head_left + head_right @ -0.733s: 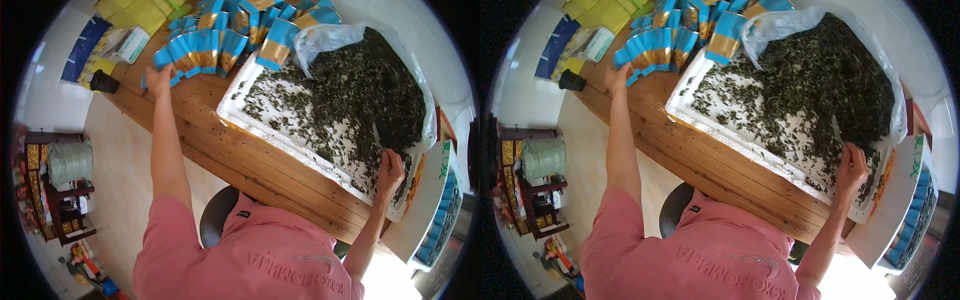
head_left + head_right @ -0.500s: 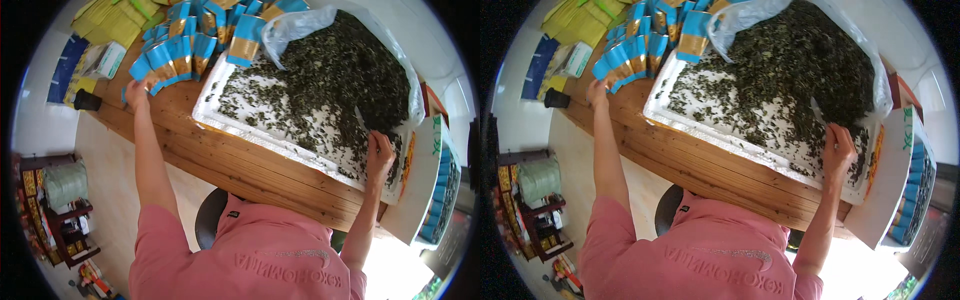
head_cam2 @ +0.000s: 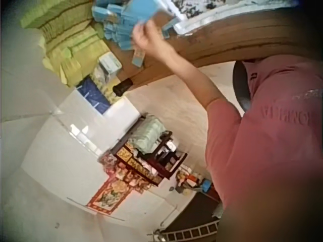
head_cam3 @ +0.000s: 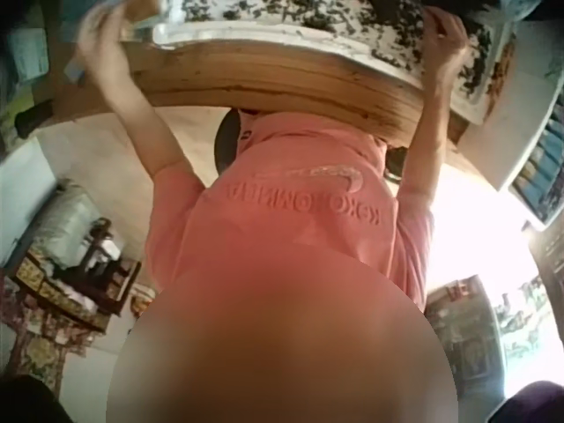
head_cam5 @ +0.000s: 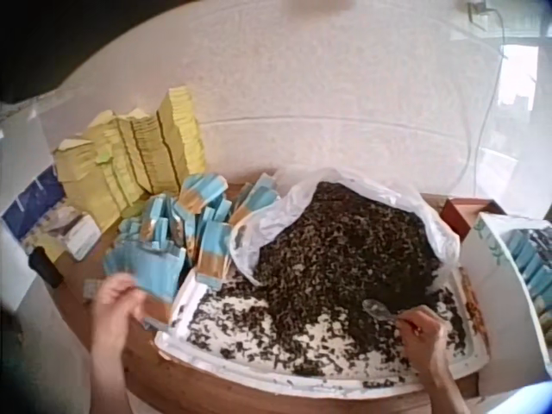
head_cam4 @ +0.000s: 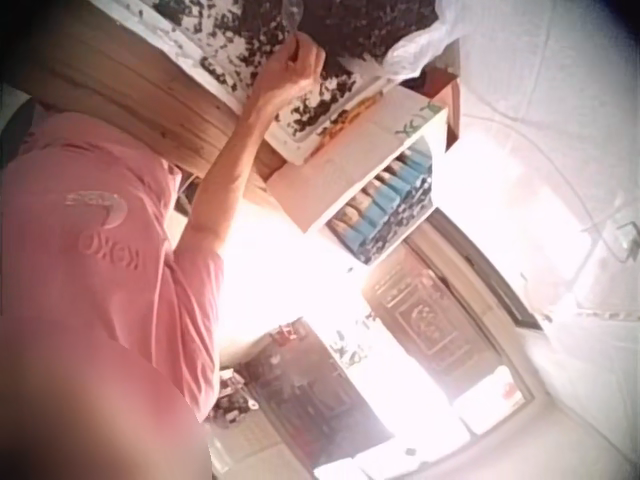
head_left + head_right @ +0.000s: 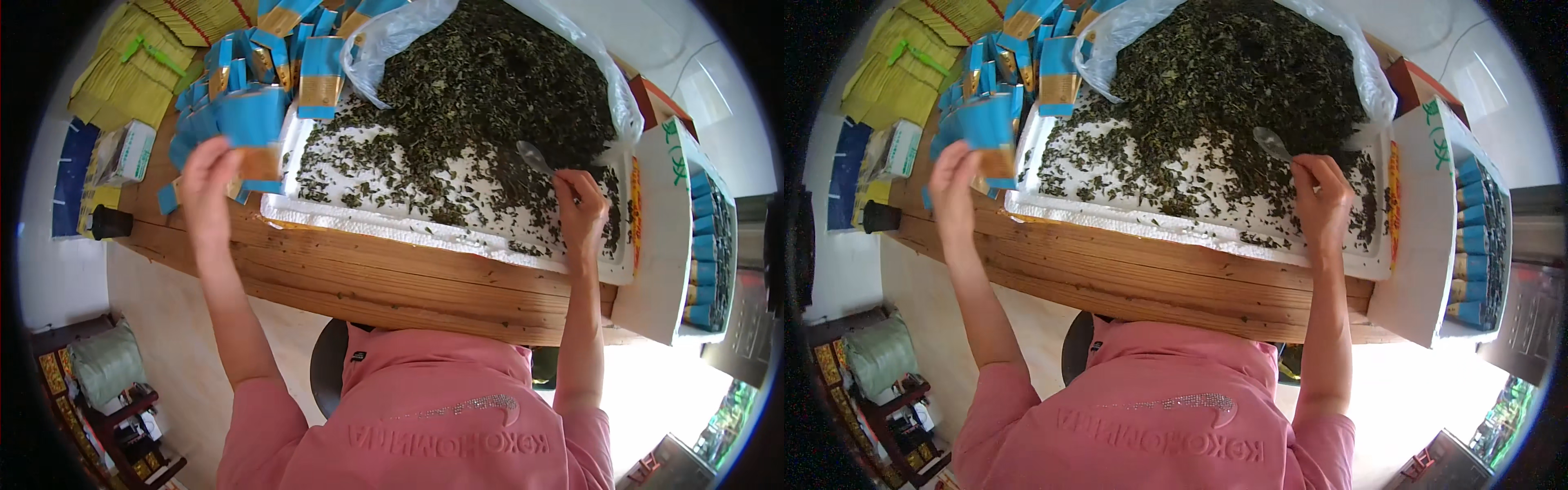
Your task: Packaging dried tea leaves into small packets using a spoon.
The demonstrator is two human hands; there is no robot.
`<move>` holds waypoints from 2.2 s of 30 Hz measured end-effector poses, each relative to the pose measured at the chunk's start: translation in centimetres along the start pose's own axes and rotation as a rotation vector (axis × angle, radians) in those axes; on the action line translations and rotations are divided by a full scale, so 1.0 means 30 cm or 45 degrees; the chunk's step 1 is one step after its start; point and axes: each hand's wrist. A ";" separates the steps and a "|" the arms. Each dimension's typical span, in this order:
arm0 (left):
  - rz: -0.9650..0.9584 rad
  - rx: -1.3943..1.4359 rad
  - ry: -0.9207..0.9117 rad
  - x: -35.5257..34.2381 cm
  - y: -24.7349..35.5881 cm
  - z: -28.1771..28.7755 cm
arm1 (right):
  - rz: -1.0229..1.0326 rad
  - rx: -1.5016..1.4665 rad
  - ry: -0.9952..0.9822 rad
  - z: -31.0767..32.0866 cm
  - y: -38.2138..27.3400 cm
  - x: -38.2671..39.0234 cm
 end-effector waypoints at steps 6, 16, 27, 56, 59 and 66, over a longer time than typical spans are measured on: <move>-0.093 -0.425 -0.716 0.048 0.028 -0.410 | -0.197 -0.088 -0.041 0.014 0.017 0.010; -0.706 -1.187 -0.601 0.160 0.046 -0.526 | 0.302 0.388 -0.050 0.107 0.022 -0.040; -0.465 -0.721 -0.386 0.136 0.027 -0.560 | 0.421 0.027 -0.101 -0.191 0.084 -0.169; -0.666 -0.458 -0.351 0.120 -0.004 -0.572 | 0.992 0.185 -0.094 -0.088 -0.188 -0.204; -0.591 -0.420 -0.298 0.120 -0.012 -0.576 | 0.672 0.344 -0.066 -0.035 -0.081 -0.200; -0.519 -0.409 -0.291 0.115 -0.027 -0.565 | 0.482 0.610 -0.207 -0.041 -0.006 -0.236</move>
Point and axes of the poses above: each hand's wrist, its own x-axis away from the middle knuckle, its own z-axis out of the back of the hand, y = z × x, and after that the axes turned 9 degrees about z, right-handed
